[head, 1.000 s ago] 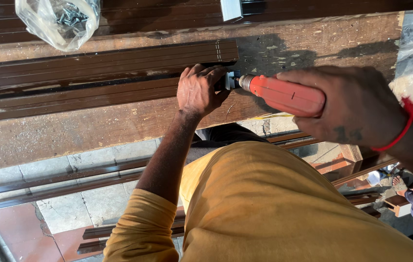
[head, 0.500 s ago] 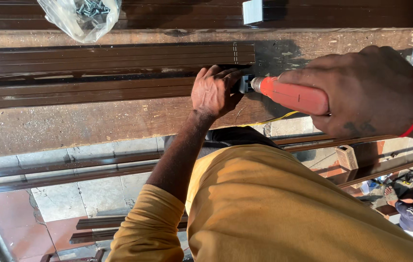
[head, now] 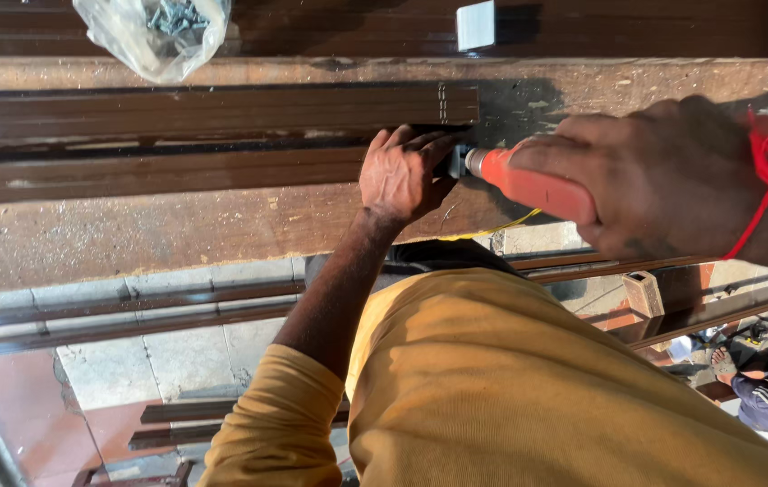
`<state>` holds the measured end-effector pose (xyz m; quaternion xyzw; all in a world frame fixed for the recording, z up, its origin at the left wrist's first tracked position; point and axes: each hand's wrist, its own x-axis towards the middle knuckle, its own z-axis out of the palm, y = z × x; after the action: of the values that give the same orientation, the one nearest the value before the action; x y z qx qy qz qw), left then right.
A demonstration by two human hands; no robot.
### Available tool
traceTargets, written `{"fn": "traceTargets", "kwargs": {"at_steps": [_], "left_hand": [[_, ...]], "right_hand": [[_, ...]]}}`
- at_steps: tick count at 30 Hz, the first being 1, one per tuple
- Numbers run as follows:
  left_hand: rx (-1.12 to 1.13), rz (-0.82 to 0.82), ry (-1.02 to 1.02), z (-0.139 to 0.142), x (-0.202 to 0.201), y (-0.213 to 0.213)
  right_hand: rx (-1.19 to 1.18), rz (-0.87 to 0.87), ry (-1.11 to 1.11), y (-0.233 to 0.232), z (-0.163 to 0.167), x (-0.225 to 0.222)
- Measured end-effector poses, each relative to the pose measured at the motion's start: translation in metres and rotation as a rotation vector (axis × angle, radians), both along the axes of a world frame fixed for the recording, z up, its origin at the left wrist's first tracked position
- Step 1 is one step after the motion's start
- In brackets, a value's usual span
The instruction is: The person uses a corded drill to drive screws into small white plastic blocks attached to long wooden slats. They repeatedly pick up screws, position the blocks, and fasten them to the wood.
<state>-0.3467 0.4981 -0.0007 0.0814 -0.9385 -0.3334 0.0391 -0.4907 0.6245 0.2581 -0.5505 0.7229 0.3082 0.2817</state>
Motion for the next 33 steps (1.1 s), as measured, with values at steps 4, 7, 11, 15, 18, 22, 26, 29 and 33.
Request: {"fn": "traceTargets", "kwargs": {"at_steps": [4,7,11,15,18,22,26,29,33], "left_hand": [[-0.015,0.028,0.088,-0.002,0.001,0.001],[-0.017,0.03,0.022,-0.005,0.001,0.001],[-0.01,0.029,0.088,-0.005,0.001,0.002],[-0.06,0.024,0.061,-0.001,0.004,0.003],[-0.015,-0.002,-0.03,-0.001,0.001,0.0],[-0.074,0.012,-0.108,-0.005,-0.003,0.0],[-0.116,-0.057,-0.293,-0.009,-0.001,0.0],[-0.126,-0.072,-0.329,-0.012,-0.002,-0.001],[-0.186,-0.081,-0.347,-0.015,-0.005,-0.001]], "right_hand": [[-0.228,-0.004,-0.089,-0.02,0.007,0.007],[-0.023,0.029,-0.061,-0.03,0.017,0.005],[-0.167,0.047,-0.024,-0.02,0.008,0.01],[-0.173,-0.089,-0.065,0.002,-0.006,-0.003],[-0.268,-0.173,-0.078,0.033,-0.004,-0.006],[-0.447,-0.518,-0.174,0.097,0.007,0.006],[-0.619,-0.628,-0.166,0.143,-0.016,0.025],[-0.636,-0.711,-0.188,0.156,-0.038,0.037],[-0.519,-0.833,-0.146,0.158,-0.056,0.05]]}}
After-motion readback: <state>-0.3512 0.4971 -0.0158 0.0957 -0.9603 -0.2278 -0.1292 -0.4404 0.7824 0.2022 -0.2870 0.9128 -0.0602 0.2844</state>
